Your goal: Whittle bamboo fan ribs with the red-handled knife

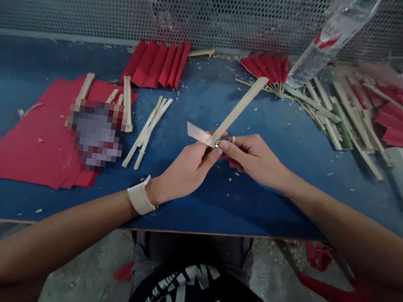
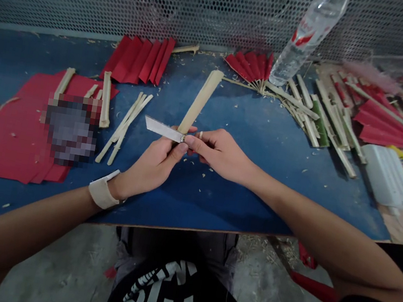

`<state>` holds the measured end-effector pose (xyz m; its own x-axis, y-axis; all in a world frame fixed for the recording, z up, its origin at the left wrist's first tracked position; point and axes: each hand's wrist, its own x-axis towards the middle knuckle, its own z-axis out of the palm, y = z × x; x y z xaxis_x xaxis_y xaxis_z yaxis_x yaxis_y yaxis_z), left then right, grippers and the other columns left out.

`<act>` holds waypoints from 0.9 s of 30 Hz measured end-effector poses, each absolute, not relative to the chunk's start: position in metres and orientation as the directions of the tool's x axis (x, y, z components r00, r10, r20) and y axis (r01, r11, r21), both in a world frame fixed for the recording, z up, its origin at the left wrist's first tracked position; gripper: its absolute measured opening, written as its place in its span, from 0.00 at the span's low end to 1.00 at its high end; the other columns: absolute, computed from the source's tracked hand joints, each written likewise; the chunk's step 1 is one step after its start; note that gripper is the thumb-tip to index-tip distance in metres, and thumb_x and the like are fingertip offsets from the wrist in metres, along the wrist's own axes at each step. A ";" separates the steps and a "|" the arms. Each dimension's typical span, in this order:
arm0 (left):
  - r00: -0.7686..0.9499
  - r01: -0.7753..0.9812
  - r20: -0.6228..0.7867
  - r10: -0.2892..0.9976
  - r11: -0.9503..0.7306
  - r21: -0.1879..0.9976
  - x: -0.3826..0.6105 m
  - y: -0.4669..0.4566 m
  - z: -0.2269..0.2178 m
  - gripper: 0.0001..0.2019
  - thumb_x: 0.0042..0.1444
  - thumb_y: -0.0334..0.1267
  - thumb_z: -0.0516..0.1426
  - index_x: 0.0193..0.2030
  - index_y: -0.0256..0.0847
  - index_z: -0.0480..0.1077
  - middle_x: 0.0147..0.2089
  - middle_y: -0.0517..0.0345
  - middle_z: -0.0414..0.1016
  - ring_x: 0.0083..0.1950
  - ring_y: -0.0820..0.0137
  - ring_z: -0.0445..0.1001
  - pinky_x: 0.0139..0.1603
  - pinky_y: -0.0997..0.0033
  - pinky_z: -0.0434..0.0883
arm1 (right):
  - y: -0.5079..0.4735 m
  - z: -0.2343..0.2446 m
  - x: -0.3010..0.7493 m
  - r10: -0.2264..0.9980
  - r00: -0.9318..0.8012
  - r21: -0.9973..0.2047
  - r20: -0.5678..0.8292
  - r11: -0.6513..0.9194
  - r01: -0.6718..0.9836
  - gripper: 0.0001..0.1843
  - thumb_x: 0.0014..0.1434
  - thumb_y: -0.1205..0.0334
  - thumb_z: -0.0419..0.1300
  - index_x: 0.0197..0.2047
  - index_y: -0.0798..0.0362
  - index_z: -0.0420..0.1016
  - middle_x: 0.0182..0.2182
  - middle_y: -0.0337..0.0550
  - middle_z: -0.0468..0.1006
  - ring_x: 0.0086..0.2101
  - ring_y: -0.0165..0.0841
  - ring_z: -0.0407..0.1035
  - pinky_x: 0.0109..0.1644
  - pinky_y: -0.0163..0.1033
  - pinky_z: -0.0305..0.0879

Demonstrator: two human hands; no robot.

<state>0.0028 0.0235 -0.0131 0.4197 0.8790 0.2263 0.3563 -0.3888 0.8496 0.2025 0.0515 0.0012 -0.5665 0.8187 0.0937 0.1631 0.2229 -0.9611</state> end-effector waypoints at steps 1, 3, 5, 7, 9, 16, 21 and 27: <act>0.410 0.358 0.234 0.882 -0.391 0.848 0.003 0.023 -0.013 0.22 0.76 0.47 0.49 0.66 0.36 0.69 0.60 0.45 0.80 0.58 0.65 0.80 0.62 0.64 0.75 | 0.051 0.001 0.202 0.822 -0.561 -0.961 0.094 0.223 0.165 0.29 0.68 0.36 0.62 0.29 0.54 0.73 0.18 0.31 0.65 0.20 0.22 0.58 0.22 0.31 0.52; 0.388 0.362 0.253 0.886 -0.399 0.843 0.004 0.023 -0.014 0.20 0.76 0.47 0.50 0.63 0.37 0.72 0.59 0.46 0.81 0.58 0.65 0.80 0.61 0.65 0.76 | 0.051 -0.001 0.202 0.829 -0.551 -0.959 0.098 0.227 0.170 0.28 0.68 0.36 0.61 0.31 0.54 0.74 0.19 0.31 0.66 0.20 0.22 0.58 0.23 0.31 0.53; 0.364 0.378 0.271 0.891 -0.407 0.832 0.004 0.022 -0.014 0.18 0.76 0.46 0.51 0.60 0.38 0.73 0.54 0.48 0.83 0.52 0.66 0.82 0.53 0.66 0.78 | 0.051 -0.002 0.202 0.830 -0.548 -0.955 0.104 0.237 0.178 0.28 0.69 0.36 0.60 0.32 0.54 0.75 0.20 0.32 0.67 0.20 0.22 0.59 0.23 0.32 0.53; 0.343 0.393 0.303 0.889 -0.429 0.813 0.004 0.022 -0.014 0.15 0.75 0.45 0.52 0.57 0.39 0.74 0.47 0.51 0.83 0.45 0.67 0.82 0.45 0.66 0.78 | 0.051 -0.003 0.202 0.827 -0.550 -0.951 0.119 0.253 0.175 0.28 0.70 0.36 0.58 0.33 0.54 0.74 0.21 0.32 0.68 0.21 0.23 0.60 0.23 0.32 0.54; 0.330 0.408 0.340 0.881 -0.458 0.790 0.004 0.022 -0.014 0.13 0.75 0.44 0.53 0.49 0.39 0.74 0.39 0.54 0.82 0.38 0.68 0.80 0.39 0.67 0.76 | 0.050 -0.003 0.201 0.825 -0.548 -0.949 0.138 0.269 0.166 0.28 0.70 0.36 0.58 0.33 0.53 0.74 0.21 0.33 0.68 0.21 0.23 0.61 0.24 0.32 0.54; 0.287 0.435 0.425 0.859 -0.512 0.741 0.005 0.023 -0.014 0.17 0.74 0.44 0.55 0.32 0.42 0.66 0.28 0.60 0.75 0.28 0.71 0.74 0.29 0.68 0.68 | 0.048 -0.003 0.197 0.855 -0.496 -0.939 0.151 0.280 0.198 0.31 0.70 0.34 0.57 0.30 0.54 0.72 0.20 0.32 0.67 0.20 0.23 0.59 0.24 0.33 0.53; 0.268 0.464 0.453 0.850 -0.526 0.713 0.004 0.024 -0.016 0.16 0.75 0.45 0.54 0.34 0.43 0.66 0.27 0.61 0.74 0.27 0.71 0.73 0.28 0.69 0.66 | 0.046 -0.003 0.194 0.866 -0.472 -0.955 0.166 0.260 0.142 0.31 0.70 0.34 0.58 0.28 0.52 0.68 0.19 0.31 0.63 0.20 0.22 0.56 0.24 0.34 0.52; 0.284 0.528 0.411 0.866 -0.499 0.687 0.002 0.023 -0.014 0.17 0.75 0.51 0.53 0.39 0.41 0.71 0.30 0.57 0.77 0.31 0.67 0.77 0.31 0.67 0.71 | 0.048 -0.002 0.195 0.850 -0.495 -0.937 0.181 0.301 0.175 0.32 0.70 0.33 0.56 0.27 0.52 0.67 0.19 0.31 0.64 0.20 0.23 0.57 0.24 0.34 0.52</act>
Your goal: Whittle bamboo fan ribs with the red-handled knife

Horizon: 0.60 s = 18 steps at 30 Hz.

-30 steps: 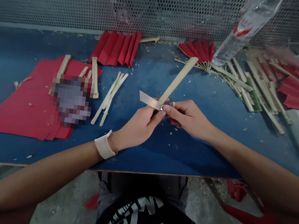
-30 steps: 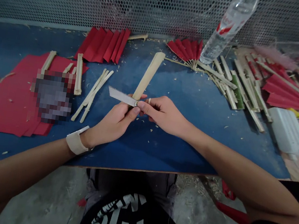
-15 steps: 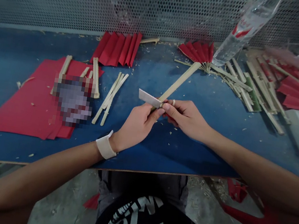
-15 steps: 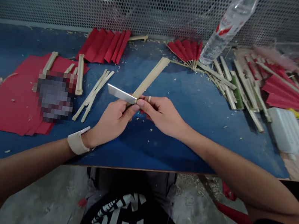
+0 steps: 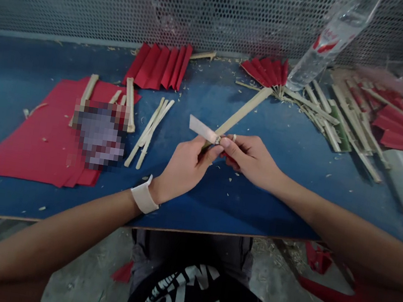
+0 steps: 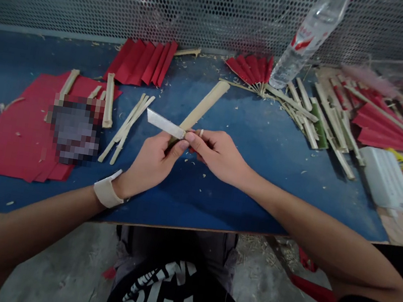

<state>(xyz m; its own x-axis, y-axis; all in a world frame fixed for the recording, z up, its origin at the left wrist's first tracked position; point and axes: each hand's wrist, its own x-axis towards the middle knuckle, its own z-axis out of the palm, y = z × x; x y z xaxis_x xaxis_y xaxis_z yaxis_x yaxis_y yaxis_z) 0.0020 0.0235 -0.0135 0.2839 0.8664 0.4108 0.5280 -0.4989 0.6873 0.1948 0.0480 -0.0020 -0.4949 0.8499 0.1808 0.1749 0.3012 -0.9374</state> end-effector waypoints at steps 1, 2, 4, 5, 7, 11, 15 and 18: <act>0.301 0.521 0.394 0.868 -0.496 0.695 0.002 0.023 -0.013 0.17 0.75 0.50 0.52 0.44 0.40 0.72 0.33 0.54 0.79 0.36 0.66 0.80 0.36 0.65 0.75 | 0.049 -0.002 0.196 0.845 -0.501 -0.931 0.186 0.315 0.186 0.32 0.70 0.33 0.56 0.28 0.52 0.68 0.19 0.32 0.65 0.20 0.23 0.58 0.24 0.34 0.52; 0.323 0.510 0.381 0.866 -0.499 0.701 0.003 0.023 -0.013 0.16 0.76 0.49 0.51 0.48 0.39 0.73 0.37 0.52 0.81 0.43 0.64 0.82 0.43 0.64 0.78 | 0.049 -0.001 0.196 0.840 -0.507 -0.923 0.191 0.330 0.198 0.32 0.70 0.33 0.56 0.28 0.52 0.68 0.19 0.32 0.66 0.20 0.23 0.58 0.24 0.34 0.52; 0.378 0.476 0.370 0.849 -0.521 0.709 0.003 0.023 -0.012 0.17 0.77 0.46 0.49 0.56 0.39 0.73 0.47 0.47 0.83 0.57 0.61 0.81 0.58 0.59 0.78 | 0.049 -0.001 0.197 0.833 -0.517 -0.910 0.195 0.350 0.222 0.32 0.70 0.33 0.56 0.27 0.52 0.69 0.19 0.32 0.66 0.20 0.23 0.58 0.24 0.34 0.52; 0.402 0.458 0.367 0.839 -0.531 0.713 0.003 0.023 -0.012 0.17 0.77 0.44 0.48 0.59 0.39 0.72 0.52 0.45 0.83 0.63 0.61 0.79 0.64 0.57 0.76 | 0.049 0.000 0.197 0.831 -0.522 -0.907 0.191 0.352 0.229 0.32 0.70 0.33 0.56 0.27 0.52 0.69 0.19 0.32 0.67 0.20 0.23 0.58 0.24 0.33 0.52; 0.433 0.431 0.353 0.829 -0.535 0.727 0.003 0.024 -0.012 0.18 0.77 0.43 0.47 0.63 0.39 0.72 0.60 0.44 0.81 0.70 0.61 0.74 0.71 0.56 0.72 | 0.048 0.000 0.197 0.834 -0.522 -0.911 0.178 0.340 0.232 0.32 0.70 0.32 0.55 0.28 0.52 0.70 0.19 0.32 0.67 0.20 0.24 0.59 0.24 0.33 0.53; 0.414 0.425 0.335 0.846 -0.505 0.751 0.003 0.025 -0.013 0.19 0.77 0.44 0.48 0.64 0.40 0.73 0.63 0.45 0.80 0.70 0.61 0.74 0.74 0.55 0.70 | 0.045 -0.001 0.196 0.851 -0.492 -0.912 0.183 0.334 0.238 0.33 0.70 0.31 0.54 0.28 0.52 0.69 0.19 0.33 0.67 0.21 0.24 0.60 0.25 0.33 0.54; 0.369 0.405 0.358 0.858 -0.495 0.768 0.005 0.023 -0.011 0.18 0.76 0.45 0.50 0.62 0.41 0.75 0.57 0.48 0.84 0.65 0.60 0.78 0.71 0.54 0.73 | 0.041 -0.001 0.194 0.869 -0.456 -0.919 0.195 0.324 0.225 0.32 0.70 0.32 0.55 0.28 0.52 0.68 0.19 0.33 0.66 0.21 0.24 0.59 0.24 0.34 0.53; 0.315 0.389 0.371 0.874 -0.475 0.789 0.006 0.021 -0.010 0.17 0.76 0.44 0.52 0.59 0.40 0.77 0.53 0.49 0.85 0.56 0.62 0.83 0.62 0.59 0.78 | 0.039 -0.001 0.192 0.877 -0.444 -0.947 0.183 0.278 0.158 0.30 0.70 0.33 0.56 0.29 0.51 0.68 0.19 0.32 0.64 0.20 0.24 0.57 0.24 0.35 0.52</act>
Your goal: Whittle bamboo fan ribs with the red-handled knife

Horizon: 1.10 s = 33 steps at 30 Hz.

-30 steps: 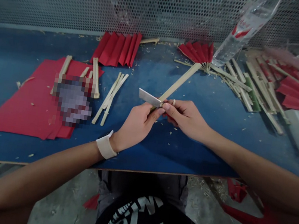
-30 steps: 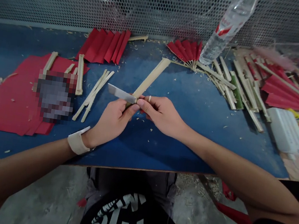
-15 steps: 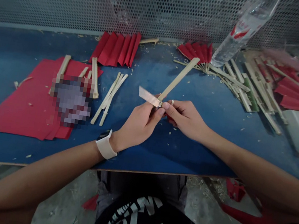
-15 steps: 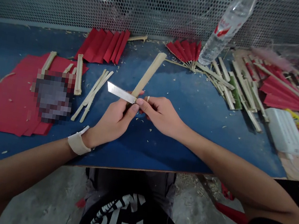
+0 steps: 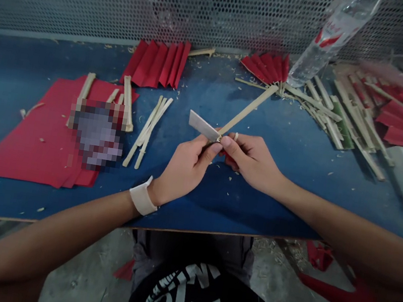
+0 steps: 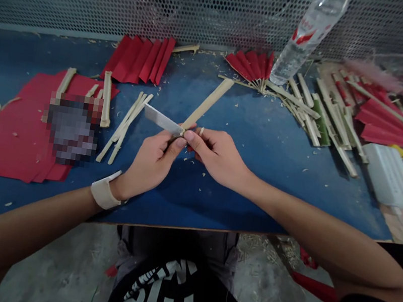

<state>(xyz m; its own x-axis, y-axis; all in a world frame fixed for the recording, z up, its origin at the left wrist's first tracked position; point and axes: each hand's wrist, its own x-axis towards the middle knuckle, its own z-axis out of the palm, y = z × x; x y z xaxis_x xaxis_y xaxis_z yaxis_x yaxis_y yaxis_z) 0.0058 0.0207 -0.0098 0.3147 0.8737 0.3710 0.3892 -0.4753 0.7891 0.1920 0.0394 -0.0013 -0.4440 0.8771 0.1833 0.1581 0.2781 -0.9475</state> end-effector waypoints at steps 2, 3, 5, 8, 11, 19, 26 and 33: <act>0.298 0.390 0.371 0.880 -0.467 0.794 0.006 0.020 -0.010 0.17 0.75 0.45 0.53 0.58 0.40 0.77 0.49 0.50 0.86 0.49 0.64 0.84 0.53 0.64 0.80 | 0.039 -0.002 0.190 0.884 -0.438 -0.964 0.165 0.238 0.118 0.30 0.70 0.33 0.57 0.29 0.50 0.67 0.20 0.31 0.63 0.20 0.24 0.56 0.23 0.35 0.52; 0.295 0.394 0.370 0.881 -0.465 0.793 0.006 0.020 -0.010 0.17 0.75 0.45 0.53 0.58 0.40 0.77 0.47 0.50 0.86 0.47 0.65 0.84 0.51 0.65 0.80 | 0.038 -0.003 0.190 0.887 -0.433 -0.969 0.157 0.224 0.107 0.30 0.70 0.33 0.57 0.28 0.50 0.66 0.19 0.31 0.62 0.20 0.24 0.55 0.23 0.35 0.52; 0.299 0.407 0.368 0.881 -0.466 0.785 0.006 0.020 -0.011 0.16 0.75 0.46 0.53 0.57 0.40 0.77 0.45 0.50 0.85 0.46 0.65 0.83 0.51 0.65 0.80 | 0.039 -0.003 0.190 0.890 -0.431 -0.969 0.150 0.219 0.114 0.31 0.69 0.32 0.57 0.27 0.50 0.65 0.19 0.31 0.62 0.20 0.24 0.55 0.23 0.35 0.52; 0.322 0.422 0.365 0.874 -0.478 0.771 0.005 0.021 -0.011 0.16 0.75 0.45 0.51 0.57 0.40 0.76 0.49 0.48 0.84 0.53 0.64 0.82 0.59 0.61 0.78 | 0.040 -0.002 0.191 0.879 -0.448 -0.946 0.167 0.271 0.178 0.32 0.69 0.32 0.57 0.26 0.50 0.65 0.19 0.32 0.64 0.20 0.24 0.57 0.24 0.35 0.52; 0.365 0.391 0.362 0.857 -0.495 0.776 0.005 0.021 -0.009 0.16 0.76 0.45 0.49 0.57 0.41 0.74 0.51 0.46 0.82 0.59 0.63 0.80 0.61 0.60 0.76 | 0.043 0.000 0.194 0.860 -0.478 -0.922 0.179 0.316 0.224 0.32 0.69 0.32 0.56 0.26 0.51 0.67 0.19 0.33 0.67 0.21 0.24 0.59 0.24 0.34 0.53; 0.411 0.391 0.300 0.861 -0.464 0.795 0.001 0.025 -0.008 0.15 0.76 0.44 0.50 0.56 0.40 0.74 0.47 0.50 0.83 0.53 0.64 0.81 0.65 0.59 0.73 | 0.044 -0.002 0.195 0.862 -0.500 -0.974 0.088 0.179 0.138 0.31 0.67 0.32 0.60 0.29 0.53 0.71 0.18 0.31 0.64 0.19 0.23 0.58 0.23 0.33 0.53; 0.350 0.437 0.321 0.880 -0.457 0.775 0.001 0.023 -0.009 0.17 0.75 0.48 0.52 0.56 0.41 0.76 0.52 0.48 0.84 0.43 0.67 0.79 0.53 0.63 0.77 | 0.041 -0.003 0.194 0.875 -0.475 -0.979 0.097 0.169 0.113 0.32 0.67 0.32 0.60 0.27 0.51 0.68 0.18 0.30 0.63 0.19 0.22 0.56 0.22 0.33 0.52; 0.310 0.397 0.350 0.884 -0.455 0.797 0.003 0.022 -0.009 0.19 0.75 0.51 0.53 0.55 0.41 0.78 0.51 0.49 0.85 0.56 0.63 0.82 0.60 0.61 0.79 | 0.039 -0.002 0.190 0.883 -0.449 -0.974 0.137 0.202 0.100 0.32 0.68 0.33 0.58 0.26 0.51 0.65 0.18 0.30 0.63 0.20 0.23 0.54 0.23 0.34 0.51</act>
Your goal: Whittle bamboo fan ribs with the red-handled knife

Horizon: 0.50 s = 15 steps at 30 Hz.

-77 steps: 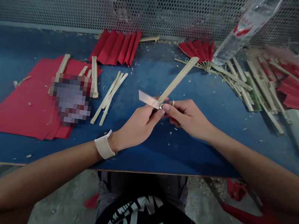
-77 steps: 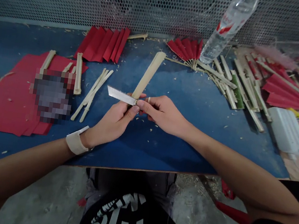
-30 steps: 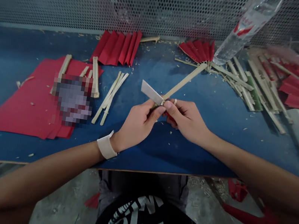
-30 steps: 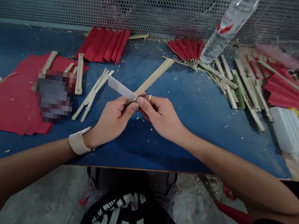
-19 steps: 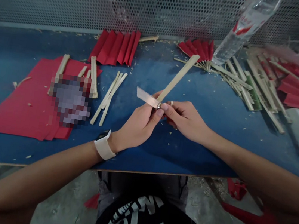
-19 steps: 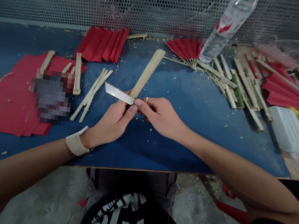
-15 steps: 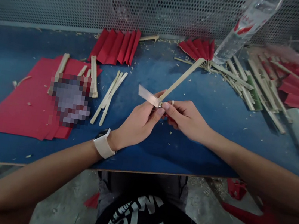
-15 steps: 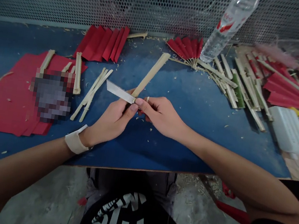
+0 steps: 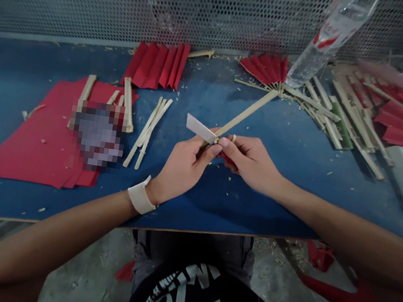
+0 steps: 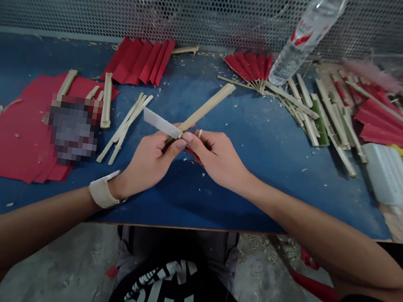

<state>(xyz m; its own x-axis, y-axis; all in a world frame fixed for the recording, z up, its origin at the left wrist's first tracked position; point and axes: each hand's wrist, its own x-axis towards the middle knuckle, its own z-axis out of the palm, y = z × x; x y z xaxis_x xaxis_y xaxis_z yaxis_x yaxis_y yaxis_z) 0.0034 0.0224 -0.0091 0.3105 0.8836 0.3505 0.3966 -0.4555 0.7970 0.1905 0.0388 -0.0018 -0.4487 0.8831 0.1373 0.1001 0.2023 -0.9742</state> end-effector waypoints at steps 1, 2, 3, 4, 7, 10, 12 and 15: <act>0.306 0.388 0.351 0.885 -0.453 0.803 0.003 0.023 -0.009 0.20 0.74 0.52 0.53 0.56 0.40 0.78 0.52 0.48 0.85 0.56 0.64 0.82 0.59 0.62 0.79 | 0.039 -0.002 0.190 0.883 -0.447 -0.973 0.141 0.206 0.102 0.32 0.69 0.33 0.58 0.26 0.51 0.65 0.18 0.30 0.63 0.20 0.23 0.55 0.23 0.34 0.51; 0.303 0.380 0.350 0.886 -0.450 0.808 0.003 0.023 -0.010 0.20 0.74 0.52 0.53 0.57 0.40 0.78 0.54 0.48 0.85 0.56 0.64 0.83 0.58 0.64 0.79 | 0.039 -0.003 0.190 0.884 -0.446 -0.972 0.144 0.210 0.103 0.31 0.69 0.33 0.58 0.27 0.51 0.66 0.19 0.31 0.63 0.20 0.23 0.55 0.23 0.34 0.50; 0.299 0.376 0.352 0.887 -0.448 0.811 0.003 0.023 -0.010 0.20 0.74 0.52 0.54 0.57 0.40 0.77 0.55 0.47 0.85 0.56 0.64 0.83 0.57 0.65 0.79 | 0.038 -0.003 0.190 0.884 -0.443 -0.971 0.147 0.214 0.104 0.31 0.69 0.33 0.58 0.27 0.51 0.66 0.19 0.31 0.63 0.20 0.23 0.55 0.23 0.34 0.50; 0.295 0.379 0.353 0.888 -0.448 0.810 0.003 0.023 -0.010 0.20 0.74 0.52 0.54 0.57 0.39 0.77 0.55 0.47 0.85 0.56 0.65 0.83 0.56 0.65 0.79 | 0.038 -0.003 0.191 0.885 -0.441 -0.970 0.149 0.217 0.108 0.31 0.69 0.33 0.57 0.27 0.51 0.66 0.19 0.31 0.63 0.20 0.23 0.55 0.23 0.34 0.50; 0.270 0.432 0.370 0.889 -0.456 0.778 0.003 0.023 -0.010 0.19 0.74 0.53 0.54 0.48 0.40 0.78 0.46 0.50 0.86 0.45 0.65 0.83 0.45 0.67 0.78 | 0.037 -0.004 0.190 0.889 -0.434 -0.968 0.143 0.216 0.124 0.30 0.70 0.34 0.57 0.29 0.51 0.67 0.19 0.31 0.62 0.20 0.24 0.55 0.23 0.35 0.50; 0.247 0.491 0.406 0.880 -0.475 0.730 0.002 0.023 -0.010 0.22 0.73 0.55 0.54 0.38 0.40 0.75 0.32 0.56 0.81 0.32 0.69 0.77 0.33 0.69 0.71 | 0.036 -0.004 0.190 0.902 -0.408 -0.965 0.145 0.220 0.143 0.31 0.70 0.33 0.56 0.28 0.51 0.66 0.20 0.31 0.63 0.21 0.24 0.55 0.24 0.36 0.50; 0.241 0.509 0.427 0.871 -0.488 0.709 0.001 0.023 -0.010 0.23 0.72 0.57 0.54 0.35 0.40 0.73 0.28 0.59 0.77 0.28 0.72 0.73 0.29 0.70 0.67 | 0.036 -0.004 0.189 0.905 -0.395 -0.957 0.159 0.240 0.165 0.32 0.70 0.33 0.55 0.27 0.50 0.65 0.20 0.32 0.63 0.21 0.24 0.56 0.25 0.36 0.50; 0.225 0.536 0.425 0.877 -0.475 0.698 0.000 0.024 -0.009 0.23 0.72 0.56 0.55 0.32 0.41 0.71 0.27 0.60 0.74 0.26 0.73 0.70 0.27 0.70 0.64 | 0.036 -0.002 0.190 0.901 -0.383 -0.920 0.203 0.309 0.240 0.32 0.72 0.34 0.54 0.26 0.50 0.64 0.19 0.33 0.64 0.21 0.25 0.56 0.26 0.37 0.51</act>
<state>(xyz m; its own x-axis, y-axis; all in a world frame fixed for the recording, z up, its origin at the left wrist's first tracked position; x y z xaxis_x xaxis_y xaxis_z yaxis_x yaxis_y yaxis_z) 0.0001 0.0237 -0.0089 0.2248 0.8770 0.4247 0.5358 -0.4753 0.6978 0.1898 0.0359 -0.0024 -0.3827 0.9014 0.2027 0.2402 0.3089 -0.9203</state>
